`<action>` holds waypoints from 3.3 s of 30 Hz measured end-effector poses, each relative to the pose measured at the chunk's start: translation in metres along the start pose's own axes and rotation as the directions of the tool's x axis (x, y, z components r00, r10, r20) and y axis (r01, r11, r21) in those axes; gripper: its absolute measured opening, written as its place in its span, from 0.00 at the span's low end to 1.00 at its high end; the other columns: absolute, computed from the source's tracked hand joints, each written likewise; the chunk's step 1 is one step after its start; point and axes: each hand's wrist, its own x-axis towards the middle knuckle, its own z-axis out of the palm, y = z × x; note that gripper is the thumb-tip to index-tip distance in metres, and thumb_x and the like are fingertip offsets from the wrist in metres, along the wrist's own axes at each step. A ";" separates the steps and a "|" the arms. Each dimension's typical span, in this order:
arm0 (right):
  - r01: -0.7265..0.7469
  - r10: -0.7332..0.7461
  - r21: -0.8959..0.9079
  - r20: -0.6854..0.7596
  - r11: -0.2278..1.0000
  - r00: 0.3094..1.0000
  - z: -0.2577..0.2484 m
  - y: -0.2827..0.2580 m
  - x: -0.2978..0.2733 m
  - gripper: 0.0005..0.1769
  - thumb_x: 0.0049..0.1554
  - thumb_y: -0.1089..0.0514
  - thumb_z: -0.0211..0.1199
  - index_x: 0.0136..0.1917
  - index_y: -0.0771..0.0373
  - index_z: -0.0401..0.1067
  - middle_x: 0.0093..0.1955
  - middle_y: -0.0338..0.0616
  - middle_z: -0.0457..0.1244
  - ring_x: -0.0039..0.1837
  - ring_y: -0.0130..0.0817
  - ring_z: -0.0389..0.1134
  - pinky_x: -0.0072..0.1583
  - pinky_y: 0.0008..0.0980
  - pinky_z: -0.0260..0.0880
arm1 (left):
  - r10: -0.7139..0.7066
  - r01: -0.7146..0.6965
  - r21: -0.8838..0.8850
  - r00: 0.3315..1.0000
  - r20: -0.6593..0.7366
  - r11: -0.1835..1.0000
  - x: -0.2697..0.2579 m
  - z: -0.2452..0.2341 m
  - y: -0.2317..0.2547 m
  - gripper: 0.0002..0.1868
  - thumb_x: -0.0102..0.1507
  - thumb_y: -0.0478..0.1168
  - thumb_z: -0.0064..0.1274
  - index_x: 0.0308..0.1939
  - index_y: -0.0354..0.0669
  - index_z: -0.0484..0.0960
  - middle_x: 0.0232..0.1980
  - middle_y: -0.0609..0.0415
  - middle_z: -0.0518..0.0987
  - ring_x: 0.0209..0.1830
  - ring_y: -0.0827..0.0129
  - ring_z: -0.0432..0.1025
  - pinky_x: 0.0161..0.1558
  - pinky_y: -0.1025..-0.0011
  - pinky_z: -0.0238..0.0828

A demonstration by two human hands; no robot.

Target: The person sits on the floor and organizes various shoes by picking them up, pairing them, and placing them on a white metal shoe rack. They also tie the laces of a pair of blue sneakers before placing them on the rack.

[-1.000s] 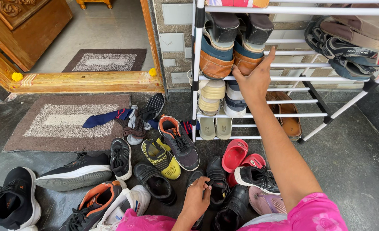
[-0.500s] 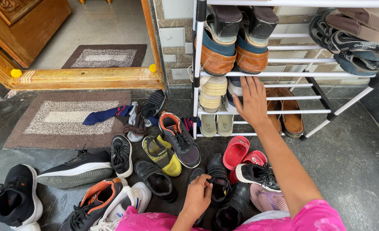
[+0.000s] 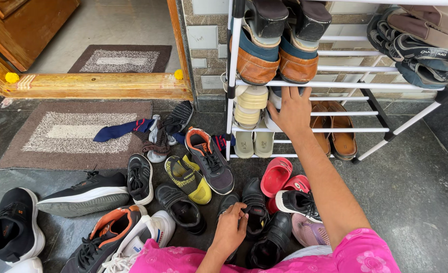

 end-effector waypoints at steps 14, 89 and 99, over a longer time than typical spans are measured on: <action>0.010 -0.006 0.022 -0.178 1.000 0.984 0.035 0.014 -0.003 0.25 0.64 0.56 0.64 0.66 0.78 0.66 0.63 0.64 0.60 0.64 0.67 0.59 0.68 0.60 0.62 | -0.018 0.018 -0.030 1.000 0.012 0.999 0.001 -0.005 0.007 0.15 0.63 0.35 0.54 0.54 0.37 0.76 0.39 0.46 0.82 0.40 0.54 0.78 0.45 0.59 0.73; -0.400 0.358 0.292 0.189 0.869 0.915 -0.080 -0.049 -0.304 0.26 0.54 0.64 0.64 0.66 0.61 0.67 0.70 0.56 0.60 0.55 0.55 0.71 0.52 0.45 0.75 | 0.187 -0.131 0.215 0.945 -0.267 0.968 0.009 0.059 -0.137 0.20 0.58 0.40 0.60 0.55 0.45 0.83 0.42 0.45 0.81 0.40 0.55 0.79 0.45 0.61 0.78; -0.568 0.473 0.108 0.440 0.816 0.763 -0.057 -0.038 -0.317 0.43 0.55 0.61 0.63 0.79 0.73 0.52 0.62 0.60 0.59 0.53 0.59 0.69 0.50 0.50 0.72 | 0.125 0.223 -0.749 0.975 0.186 -0.623 0.035 0.204 -0.076 0.31 0.63 0.45 0.57 0.66 0.36 0.67 0.53 0.44 0.71 0.53 0.54 0.72 0.54 0.61 0.69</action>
